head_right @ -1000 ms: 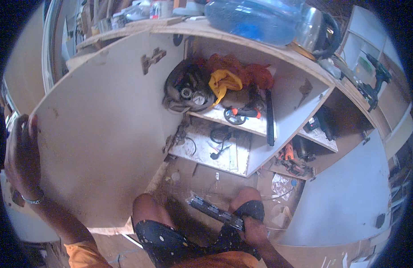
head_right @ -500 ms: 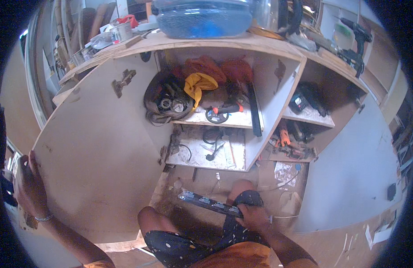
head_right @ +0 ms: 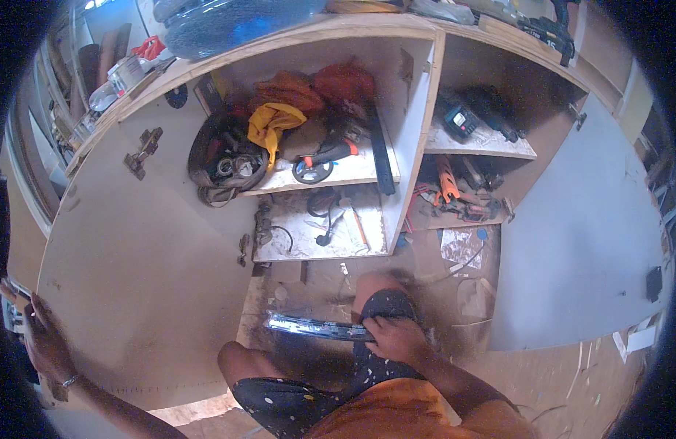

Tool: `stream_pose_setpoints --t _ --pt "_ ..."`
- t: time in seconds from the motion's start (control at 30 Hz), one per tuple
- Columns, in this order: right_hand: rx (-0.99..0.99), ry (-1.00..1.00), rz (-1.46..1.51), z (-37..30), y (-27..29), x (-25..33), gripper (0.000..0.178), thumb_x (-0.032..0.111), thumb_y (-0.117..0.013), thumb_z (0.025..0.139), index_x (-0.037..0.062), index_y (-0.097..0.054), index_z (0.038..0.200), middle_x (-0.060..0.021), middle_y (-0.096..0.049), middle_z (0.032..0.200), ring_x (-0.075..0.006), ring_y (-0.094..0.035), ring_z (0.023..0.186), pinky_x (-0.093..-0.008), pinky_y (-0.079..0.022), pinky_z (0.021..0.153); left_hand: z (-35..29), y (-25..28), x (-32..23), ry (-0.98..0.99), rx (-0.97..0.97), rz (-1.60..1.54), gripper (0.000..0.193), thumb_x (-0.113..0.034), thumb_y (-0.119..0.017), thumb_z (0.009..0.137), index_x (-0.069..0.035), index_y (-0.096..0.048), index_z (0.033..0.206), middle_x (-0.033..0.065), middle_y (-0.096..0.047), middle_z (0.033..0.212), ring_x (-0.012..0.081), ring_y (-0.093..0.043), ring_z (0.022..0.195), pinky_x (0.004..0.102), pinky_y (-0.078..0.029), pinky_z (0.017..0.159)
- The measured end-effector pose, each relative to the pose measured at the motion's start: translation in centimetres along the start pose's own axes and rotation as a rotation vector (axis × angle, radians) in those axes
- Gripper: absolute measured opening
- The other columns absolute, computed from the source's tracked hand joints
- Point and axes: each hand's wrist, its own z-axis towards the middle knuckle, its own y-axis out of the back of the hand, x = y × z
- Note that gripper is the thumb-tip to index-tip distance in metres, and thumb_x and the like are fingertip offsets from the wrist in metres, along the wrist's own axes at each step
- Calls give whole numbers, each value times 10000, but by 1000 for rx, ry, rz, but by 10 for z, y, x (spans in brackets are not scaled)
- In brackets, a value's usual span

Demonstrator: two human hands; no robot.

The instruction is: The person retrieves metal drawer slides from a cabinet, positions one on the side of a wooden drawer box, and attaches it using a power drill.

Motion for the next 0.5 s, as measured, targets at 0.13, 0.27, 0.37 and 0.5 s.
stream_pose_setpoints --t 0.13,0.27,0.37,0.5 --pt "24 -5 -14 1 2 0 491 393 -709 810 115 -546 1180 -122 -644 948 -341 -687 750 -441 -572 629 0 6 -3 -6 73 58 497 -553 -424 1010 -205 -646 1286 76 -717 1127 289 -693 935 406 -539 776" --pt "37 -12 26 0 -1 -4 487 388 -705 813 110 -544 1180 -137 -649 977 -356 -688 780 -461 -572 666 -1 4 1 -11 62 55 544 -582 -388 1006 -210 -615 1331 88 -705 1157 306 -680 979 432 -527 813" --pt "101 -89 104 3 4 -4 471 393 -698 829 100 -547 1166 -177 -671 975 -392 -684 826 -498 -560 711 -2 5 0 -38 47 51 559 -590 -370 1008 -205 -613 1331 84 -702 1168 309 -675 995 434 -522 829" --pt "-10 -256 331 6 13 -11 461 417 -697 851 76 -580 1138 -225 -684 948 -435 -668 883 -519 -537 759 2 -7 13 -179 -58 142 523 -541 -389 1017 -182 -611 1325 76 -700 1179 293 -673 1013 409 -528 828"
